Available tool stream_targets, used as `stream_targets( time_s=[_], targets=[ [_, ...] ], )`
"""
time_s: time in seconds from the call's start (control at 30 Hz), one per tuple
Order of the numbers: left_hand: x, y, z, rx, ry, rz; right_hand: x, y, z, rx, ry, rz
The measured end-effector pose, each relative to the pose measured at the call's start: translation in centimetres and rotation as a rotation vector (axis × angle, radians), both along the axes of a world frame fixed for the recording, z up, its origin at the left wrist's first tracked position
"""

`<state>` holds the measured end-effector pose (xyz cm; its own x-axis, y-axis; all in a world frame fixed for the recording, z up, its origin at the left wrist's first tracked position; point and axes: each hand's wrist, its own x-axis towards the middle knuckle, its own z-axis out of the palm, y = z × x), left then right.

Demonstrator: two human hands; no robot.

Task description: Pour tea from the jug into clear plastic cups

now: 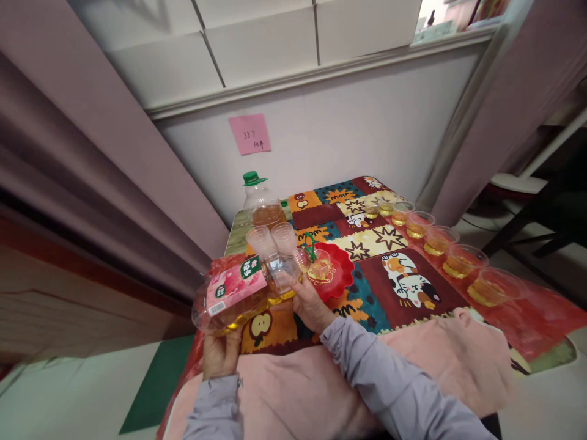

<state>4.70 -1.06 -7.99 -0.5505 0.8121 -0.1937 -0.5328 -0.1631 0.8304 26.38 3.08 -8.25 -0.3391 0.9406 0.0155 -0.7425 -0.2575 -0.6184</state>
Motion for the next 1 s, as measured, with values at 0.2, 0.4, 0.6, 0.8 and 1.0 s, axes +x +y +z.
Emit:
stream_targets(
  time_s=[0.2, 0.4, 0.6, 0.8, 1.0],
  targets=[
    [-0.23, 0.07, -0.30, 0.001, 0.003, 0.001, -0.02, 0.04, -0.15, -0.004, 0.013, 0.000],
    [-0.34, -0.03, -0.41, -0.008, -0.009, -0.001, -0.16, 0.17, -0.48, -0.013, 0.027, -0.003],
    [-0.53, 0.06, -0.73, 0.014, 0.019, -0.015, -0.14, 0.14, -0.61, -0.006, 0.032, -0.002],
    [-0.43, 0.08, -0.64, 0.026, 0.032, -0.023, -0.18, 0.19, -0.62, -0.007, 0.021, 0.000],
    [-0.74, 0.13, -0.95, 0.018, 0.009, -0.026, -0.28, 0.20, -0.81, 0.000, 0.025, -0.003]
  ],
)
